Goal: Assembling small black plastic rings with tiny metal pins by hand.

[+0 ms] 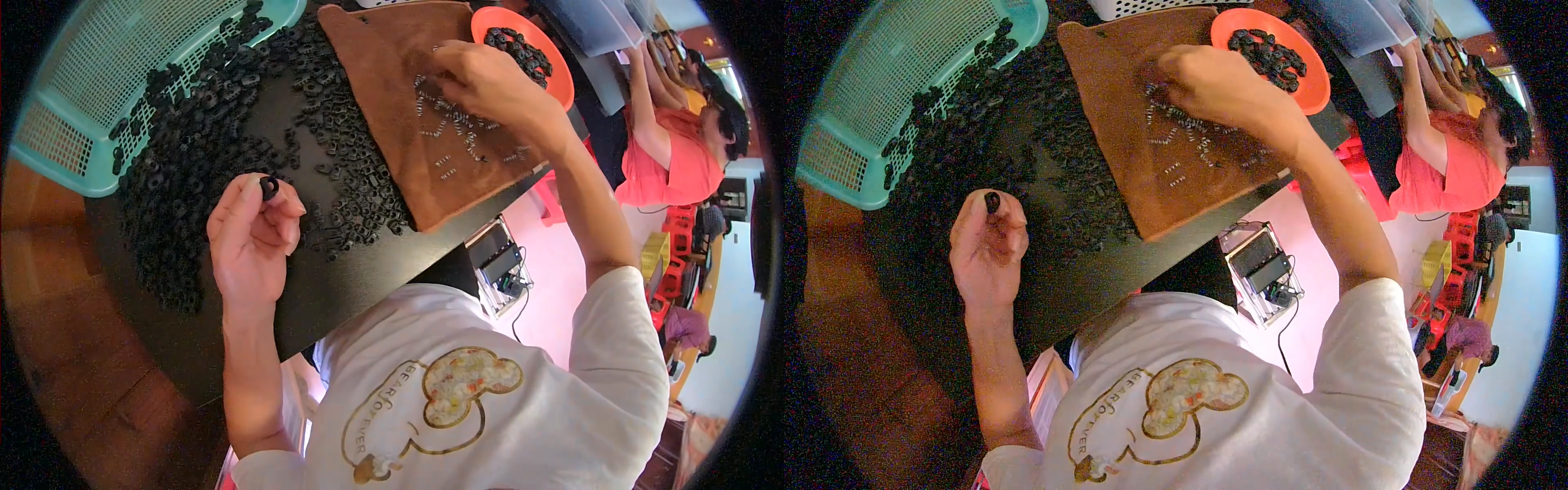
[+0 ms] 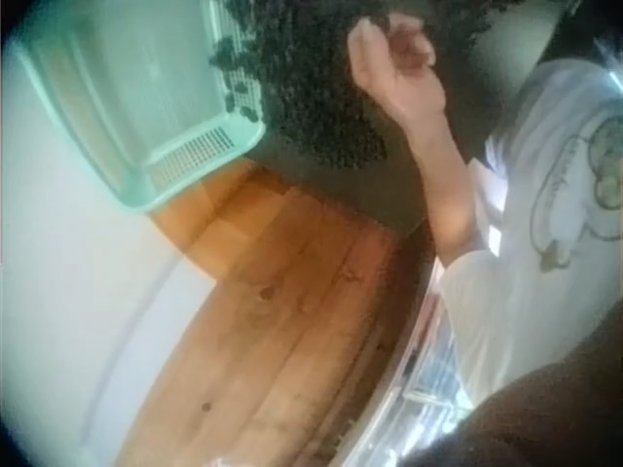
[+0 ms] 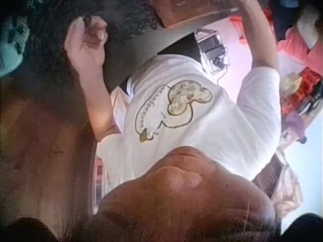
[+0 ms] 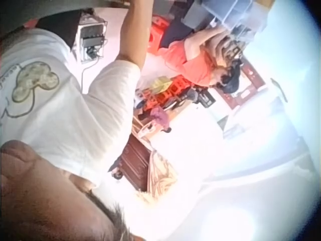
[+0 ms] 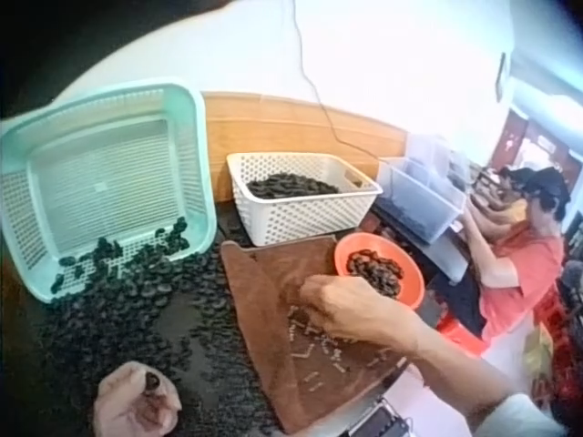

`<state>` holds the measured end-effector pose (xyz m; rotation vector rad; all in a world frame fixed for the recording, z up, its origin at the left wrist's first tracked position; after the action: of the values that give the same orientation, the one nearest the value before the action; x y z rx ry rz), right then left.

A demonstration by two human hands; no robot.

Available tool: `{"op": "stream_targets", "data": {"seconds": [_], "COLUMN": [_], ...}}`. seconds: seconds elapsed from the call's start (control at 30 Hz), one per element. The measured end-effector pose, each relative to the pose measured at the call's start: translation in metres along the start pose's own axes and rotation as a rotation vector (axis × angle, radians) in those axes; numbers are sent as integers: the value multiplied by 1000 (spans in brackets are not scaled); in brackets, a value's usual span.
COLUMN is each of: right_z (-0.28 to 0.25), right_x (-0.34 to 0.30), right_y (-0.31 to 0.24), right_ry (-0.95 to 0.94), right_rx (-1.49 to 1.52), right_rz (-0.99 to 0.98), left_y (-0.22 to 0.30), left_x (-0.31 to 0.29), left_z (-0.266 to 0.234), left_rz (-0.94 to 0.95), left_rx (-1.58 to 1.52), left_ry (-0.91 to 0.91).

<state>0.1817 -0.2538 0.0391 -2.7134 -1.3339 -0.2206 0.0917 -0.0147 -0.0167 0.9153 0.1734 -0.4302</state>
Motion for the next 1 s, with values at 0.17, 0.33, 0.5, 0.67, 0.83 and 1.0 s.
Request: {"op": "stream_targets", "data": {"seconds": [0.17, 0.33, 0.5, 0.67, 0.83, 1.0], "right_z": [-30, -33, -9, -3, -8, -14], "right_x": [9, 37, 69, 87, 93, 91], "right_y": [-13, -61, -98, -120, -130, -130], "right_ry": [30, 278, 299, 359, 313, 397], "right_rx": [284, 695, 1067, 1091, 991, 1001], "right_rz": [189, 20, 107, 30, 22, 45], "left_y": [0, 0, -3, -6, -3, -2], "left_x": [1, 2, 3, 2, 1, 1], "left_z": [-3, 1, -7, -4, -9, -8], "left_rz": [-2, -13, -26, -63, -41, -25], "left_rx": [-46, -77, -101, -148, -199, -193], "left_ry": [-38, -82, -13, -18, 11, -7]}}
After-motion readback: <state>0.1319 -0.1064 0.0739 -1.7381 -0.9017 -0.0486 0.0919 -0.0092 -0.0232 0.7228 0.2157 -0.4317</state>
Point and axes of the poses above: each hand's wrist, its own x-axis towards the middle knuckle, its own z-axis out of the palm, y = z × x, the point moved 10 cm from there along x, towards the middle knuckle, and after that the axes turned 13 degrees about -z, right-handed, at the moved point
